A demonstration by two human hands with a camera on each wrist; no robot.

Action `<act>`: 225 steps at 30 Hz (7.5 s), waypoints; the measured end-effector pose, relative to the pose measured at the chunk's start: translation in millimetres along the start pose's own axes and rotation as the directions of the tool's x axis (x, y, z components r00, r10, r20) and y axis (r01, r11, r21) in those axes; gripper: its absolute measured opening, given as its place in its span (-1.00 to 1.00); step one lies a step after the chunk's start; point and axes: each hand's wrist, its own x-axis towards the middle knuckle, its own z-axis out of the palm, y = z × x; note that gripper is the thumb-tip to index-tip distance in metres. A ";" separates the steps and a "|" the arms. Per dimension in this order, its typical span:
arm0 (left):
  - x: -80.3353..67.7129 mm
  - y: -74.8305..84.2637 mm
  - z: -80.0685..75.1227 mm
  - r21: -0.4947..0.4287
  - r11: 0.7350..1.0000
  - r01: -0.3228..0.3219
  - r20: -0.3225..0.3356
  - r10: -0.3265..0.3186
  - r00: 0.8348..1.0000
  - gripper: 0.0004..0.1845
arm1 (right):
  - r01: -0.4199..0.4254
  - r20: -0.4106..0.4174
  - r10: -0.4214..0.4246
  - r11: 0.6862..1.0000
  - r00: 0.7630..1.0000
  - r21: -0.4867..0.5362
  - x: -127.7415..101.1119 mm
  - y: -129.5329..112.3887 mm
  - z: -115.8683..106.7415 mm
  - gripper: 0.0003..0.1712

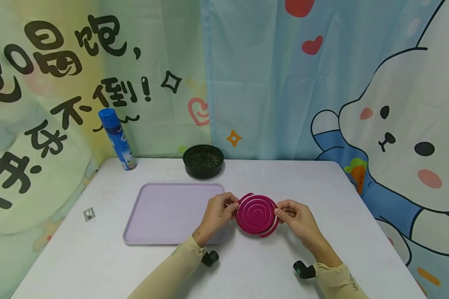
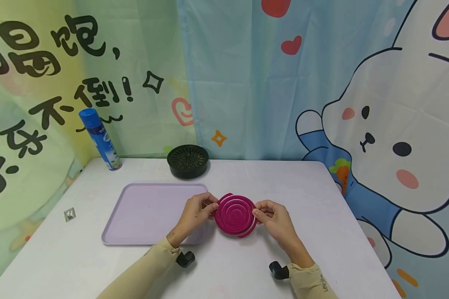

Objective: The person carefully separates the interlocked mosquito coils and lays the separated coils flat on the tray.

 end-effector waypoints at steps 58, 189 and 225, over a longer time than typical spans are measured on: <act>-2.5 3.9 -2.4 0.038 0.999 0.029 -0.012 -0.028 1.000 -0.92 | -0.035 -0.045 0.033 0.999 0.998 -0.042 -0.9 -4.3 1.5 -0.76; -68.0 -53.8 -158.5 -0.314 0.918 0.240 -0.523 -0.379 0.764 -0.79 | -0.063 0.071 0.063 0.998 0.995 -0.003 41.1 -25.0 61.2 -0.70; -77.6 -81.2 -174.1 -0.030 0.906 0.423 -0.486 -0.383 0.786 -0.82 | -0.109 0.125 0.104 0.993 0.987 0.036 46.3 -28.5 96.4 -0.70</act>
